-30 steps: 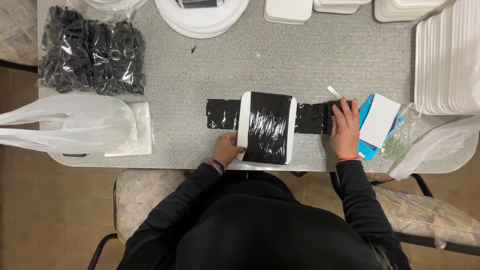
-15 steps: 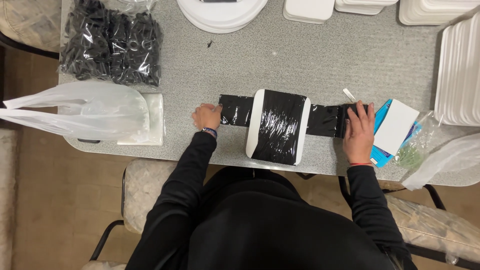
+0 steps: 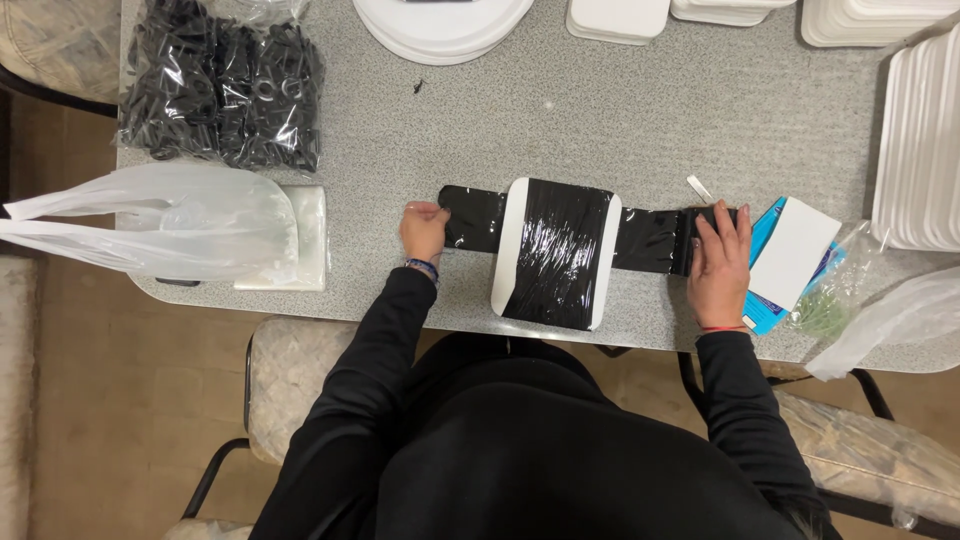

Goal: The recorder is wrapping a white foam tray with black plastic film and cutting it with scissors at a packaging station.

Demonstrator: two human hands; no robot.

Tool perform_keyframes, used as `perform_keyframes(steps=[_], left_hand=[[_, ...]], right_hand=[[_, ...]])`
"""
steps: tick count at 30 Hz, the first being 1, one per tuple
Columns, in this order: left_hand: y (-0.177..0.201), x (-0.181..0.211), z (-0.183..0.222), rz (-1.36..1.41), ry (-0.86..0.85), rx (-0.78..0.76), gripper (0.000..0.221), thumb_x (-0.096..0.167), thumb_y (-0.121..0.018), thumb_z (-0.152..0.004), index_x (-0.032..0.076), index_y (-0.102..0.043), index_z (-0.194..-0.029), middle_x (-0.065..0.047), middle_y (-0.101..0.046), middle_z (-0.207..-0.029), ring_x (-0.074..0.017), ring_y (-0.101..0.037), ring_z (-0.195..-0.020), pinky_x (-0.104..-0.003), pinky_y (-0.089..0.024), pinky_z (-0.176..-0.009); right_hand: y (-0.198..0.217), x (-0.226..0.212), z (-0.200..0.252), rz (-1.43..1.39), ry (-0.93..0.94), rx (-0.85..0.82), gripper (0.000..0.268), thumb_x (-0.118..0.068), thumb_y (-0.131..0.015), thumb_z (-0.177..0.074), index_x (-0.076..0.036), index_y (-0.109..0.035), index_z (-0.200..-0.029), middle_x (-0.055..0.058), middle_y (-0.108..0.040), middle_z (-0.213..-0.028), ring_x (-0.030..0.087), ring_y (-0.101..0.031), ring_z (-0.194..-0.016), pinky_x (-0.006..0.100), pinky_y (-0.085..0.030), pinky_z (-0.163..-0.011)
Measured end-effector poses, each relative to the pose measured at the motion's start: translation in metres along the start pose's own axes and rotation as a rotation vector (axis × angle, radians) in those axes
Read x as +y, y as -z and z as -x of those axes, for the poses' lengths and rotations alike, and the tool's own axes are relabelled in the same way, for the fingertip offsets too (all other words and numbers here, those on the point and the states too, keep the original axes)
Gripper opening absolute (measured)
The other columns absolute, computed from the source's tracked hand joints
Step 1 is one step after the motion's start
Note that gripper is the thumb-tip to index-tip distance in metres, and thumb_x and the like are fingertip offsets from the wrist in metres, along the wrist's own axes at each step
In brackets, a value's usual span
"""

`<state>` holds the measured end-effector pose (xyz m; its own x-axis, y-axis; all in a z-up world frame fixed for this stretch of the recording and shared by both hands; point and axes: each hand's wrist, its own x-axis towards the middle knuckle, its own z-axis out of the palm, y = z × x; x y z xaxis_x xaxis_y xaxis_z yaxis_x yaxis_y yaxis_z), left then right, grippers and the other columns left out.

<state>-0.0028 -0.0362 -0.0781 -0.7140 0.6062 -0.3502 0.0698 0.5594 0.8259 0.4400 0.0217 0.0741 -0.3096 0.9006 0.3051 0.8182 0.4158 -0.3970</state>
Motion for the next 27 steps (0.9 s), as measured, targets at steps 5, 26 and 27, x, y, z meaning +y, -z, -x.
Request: perform_keyframes(steps=[5, 26, 27], left_hand=[[-0.01, -0.008, 0.001, 0.443, 0.155, -0.11, 0.047, 0.019, -0.085, -0.079, -0.006, -0.063, -0.112, -0.01, -0.072, -0.102, -0.0189, -0.065, -0.096, -0.03, -0.051, -0.088], [-0.01, 0.045, 0.034, 0.552, 0.077, -0.263, 0.013, 0.01, -0.077, -0.087, -0.001, -0.071, -0.092, 0.0, -0.07, -0.081, -0.0061, -0.058, -0.071, -0.022, -0.046, -0.065], [-0.01, 0.047, 0.034, 0.557, 0.097, -0.267, 0.013, 0.01, -0.076, -0.088, 0.0, -0.071, -0.093, 0.0, -0.07, -0.082, -0.0066, -0.059, -0.07, -0.022, -0.047, -0.065]], right_hand=[[-0.001, 0.001, 0.001, 0.006, -0.003, 0.001, 0.033, 0.003, -0.064, -0.102, -0.001, -0.065, -0.135, 0.015, -0.051, -0.159, 0.046, -0.037, -0.153, 0.05, -0.036, -0.126], [0.009, -0.01, -0.008, 0.03, 0.033, -0.03, 0.042, -0.006, -0.074, -0.093, 0.001, -0.065, -0.133, 0.019, -0.049, -0.157, 0.049, -0.034, -0.151, 0.054, -0.034, -0.123], [0.011, -0.014, -0.009, 0.074, 0.05, -0.025, 0.044, -0.007, -0.077, -0.09, 0.001, -0.065, -0.131, 0.02, -0.049, -0.156, 0.049, -0.033, -0.149, 0.055, -0.032, -0.122]])
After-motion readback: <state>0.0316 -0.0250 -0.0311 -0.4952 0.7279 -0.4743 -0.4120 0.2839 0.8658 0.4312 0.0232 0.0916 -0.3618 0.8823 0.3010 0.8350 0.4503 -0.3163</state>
